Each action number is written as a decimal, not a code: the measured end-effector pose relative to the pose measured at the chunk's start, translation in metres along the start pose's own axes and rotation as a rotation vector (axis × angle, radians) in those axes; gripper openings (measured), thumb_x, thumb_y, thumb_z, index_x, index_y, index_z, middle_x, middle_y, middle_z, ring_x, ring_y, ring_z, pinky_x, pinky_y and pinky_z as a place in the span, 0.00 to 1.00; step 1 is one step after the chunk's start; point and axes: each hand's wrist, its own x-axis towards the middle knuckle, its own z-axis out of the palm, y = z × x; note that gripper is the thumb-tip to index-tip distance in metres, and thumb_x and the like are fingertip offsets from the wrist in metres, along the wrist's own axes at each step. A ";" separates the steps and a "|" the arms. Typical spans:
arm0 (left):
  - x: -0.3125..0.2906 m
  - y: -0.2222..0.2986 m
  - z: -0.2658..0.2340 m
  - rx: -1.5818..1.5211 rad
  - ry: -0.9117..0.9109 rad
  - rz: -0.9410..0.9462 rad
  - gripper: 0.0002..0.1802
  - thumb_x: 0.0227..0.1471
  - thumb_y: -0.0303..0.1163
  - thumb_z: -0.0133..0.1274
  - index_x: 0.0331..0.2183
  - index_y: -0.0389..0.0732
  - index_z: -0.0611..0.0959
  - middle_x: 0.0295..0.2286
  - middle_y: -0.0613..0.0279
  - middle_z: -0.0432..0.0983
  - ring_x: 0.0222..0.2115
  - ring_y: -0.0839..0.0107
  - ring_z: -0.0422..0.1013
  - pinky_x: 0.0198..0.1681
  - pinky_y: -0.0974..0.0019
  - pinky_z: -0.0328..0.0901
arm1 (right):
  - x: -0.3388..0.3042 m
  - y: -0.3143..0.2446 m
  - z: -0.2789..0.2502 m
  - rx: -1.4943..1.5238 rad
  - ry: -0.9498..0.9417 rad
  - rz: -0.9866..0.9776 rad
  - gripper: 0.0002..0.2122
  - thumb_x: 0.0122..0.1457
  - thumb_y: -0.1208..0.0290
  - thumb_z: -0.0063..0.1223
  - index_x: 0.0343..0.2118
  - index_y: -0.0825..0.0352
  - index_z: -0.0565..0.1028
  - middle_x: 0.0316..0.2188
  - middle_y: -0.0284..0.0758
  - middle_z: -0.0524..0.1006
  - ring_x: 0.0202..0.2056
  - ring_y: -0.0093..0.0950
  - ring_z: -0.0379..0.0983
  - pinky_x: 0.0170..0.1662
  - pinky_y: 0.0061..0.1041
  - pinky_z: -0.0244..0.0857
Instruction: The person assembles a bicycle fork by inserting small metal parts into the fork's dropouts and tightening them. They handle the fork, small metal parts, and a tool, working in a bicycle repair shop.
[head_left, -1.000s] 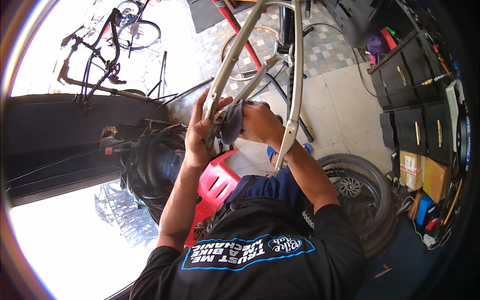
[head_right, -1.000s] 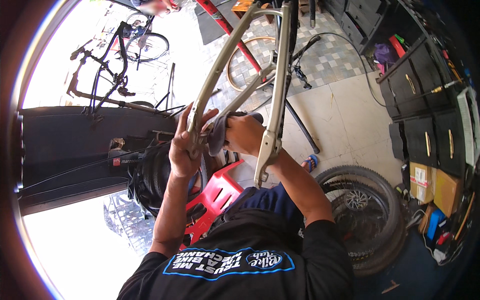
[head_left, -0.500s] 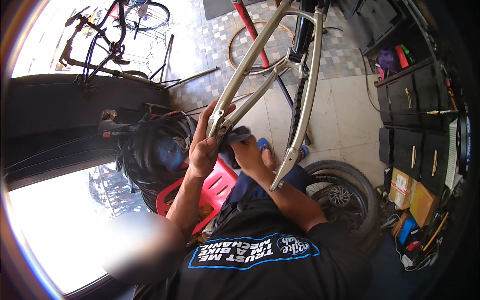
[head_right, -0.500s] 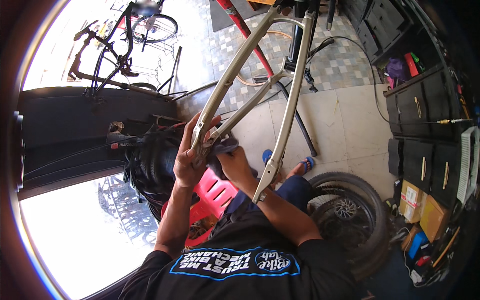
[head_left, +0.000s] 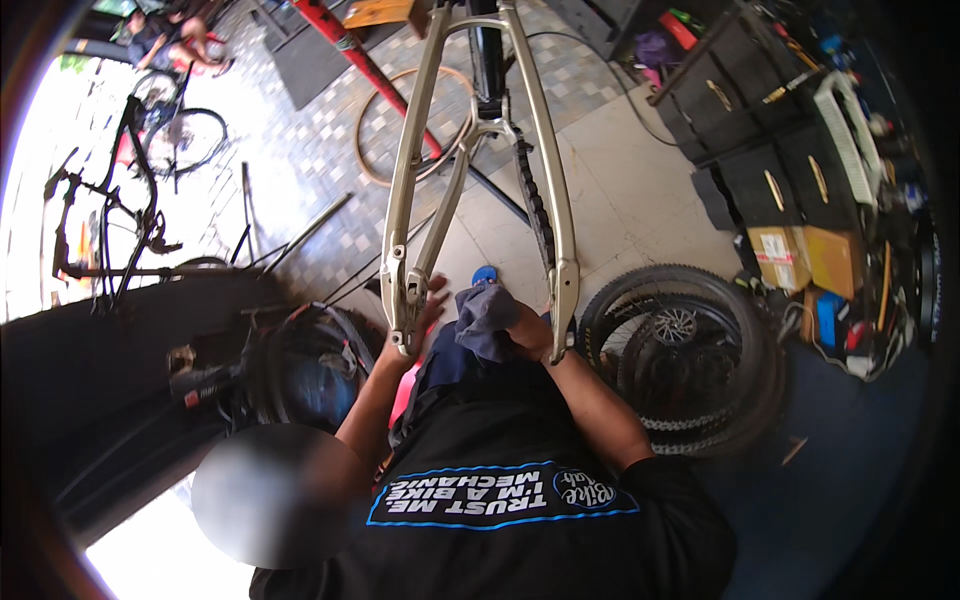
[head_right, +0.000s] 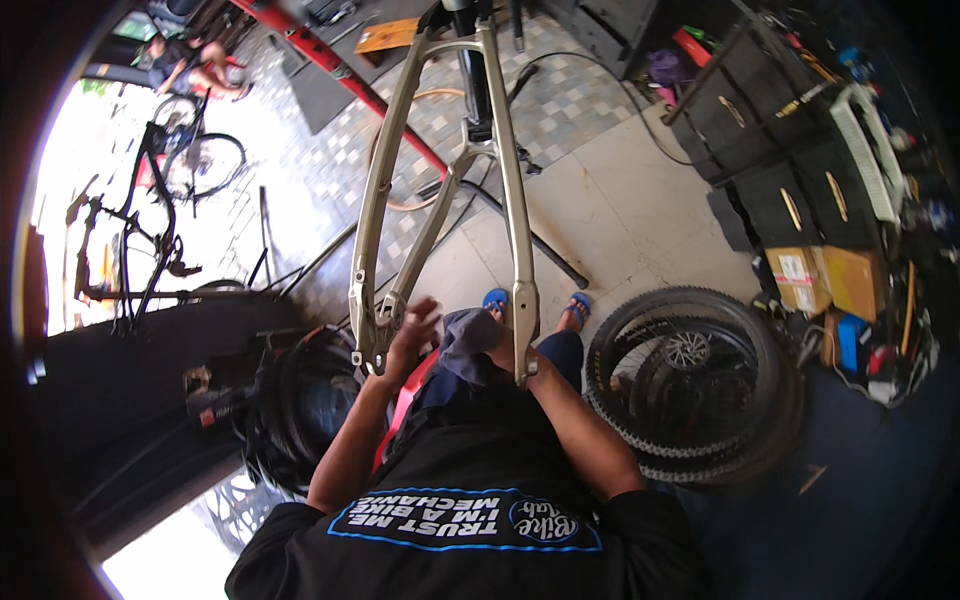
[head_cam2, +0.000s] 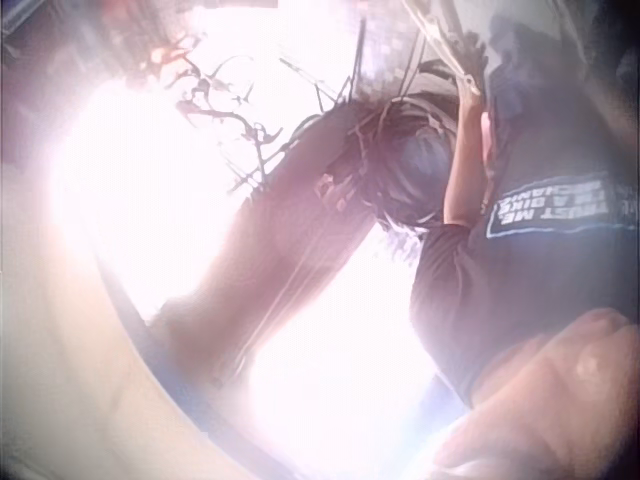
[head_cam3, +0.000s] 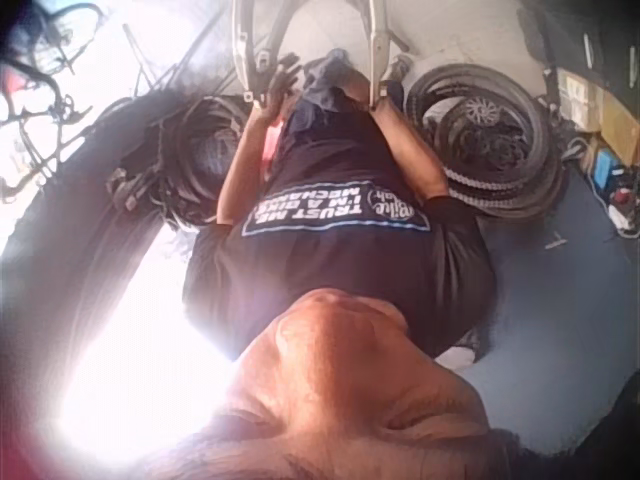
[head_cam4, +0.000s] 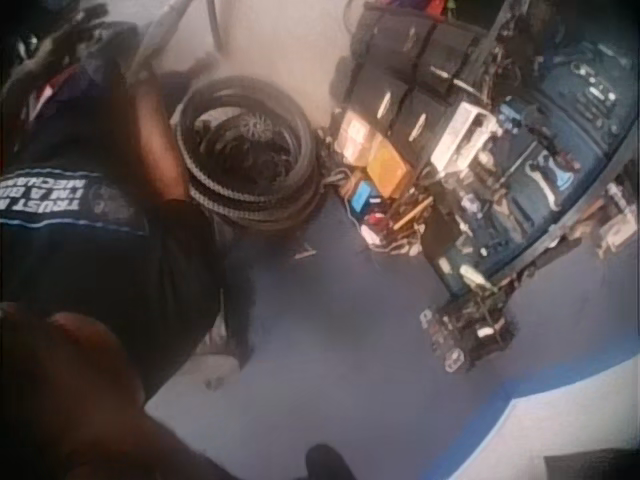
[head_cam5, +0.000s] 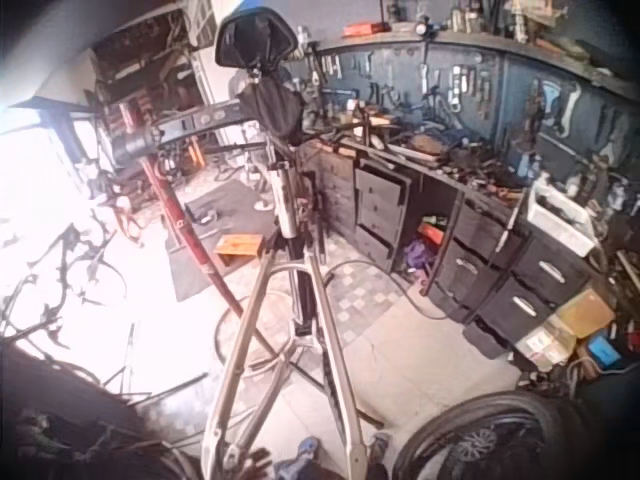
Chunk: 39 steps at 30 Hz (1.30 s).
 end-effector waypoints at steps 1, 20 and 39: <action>0.006 -0.005 0.000 0.060 -0.117 -0.051 0.27 0.67 0.41 0.51 0.59 0.32 0.73 0.51 0.53 0.78 0.54 0.67 0.71 0.60 0.62 0.63 | -0.007 -0.014 0.016 0.104 -0.029 0.006 0.18 0.66 0.68 0.58 0.56 0.68 0.72 0.48 0.33 0.77 0.48 0.24 0.75 0.56 0.30 0.70; 0.046 0.034 0.039 0.338 -0.501 0.251 0.25 0.65 0.51 0.54 0.32 0.36 0.84 0.22 0.64 0.71 0.27 0.72 0.68 0.32 0.62 0.65 | -0.120 -0.044 0.070 -0.298 1.228 -0.419 0.18 0.69 0.53 0.52 0.46 0.65 0.77 0.39 0.32 0.81 0.37 0.24 0.77 0.39 0.24 0.69; 0.047 0.075 0.100 0.651 -0.491 1.333 0.17 0.40 0.23 0.64 0.36 0.46 0.84 0.37 0.58 0.72 0.29 0.59 0.76 0.28 0.58 0.71 | -0.085 -0.129 0.163 -1.025 1.094 -0.754 0.21 0.74 0.49 0.40 0.46 0.67 0.68 0.31 0.32 0.75 0.27 0.20 0.70 0.31 0.22 0.66</action>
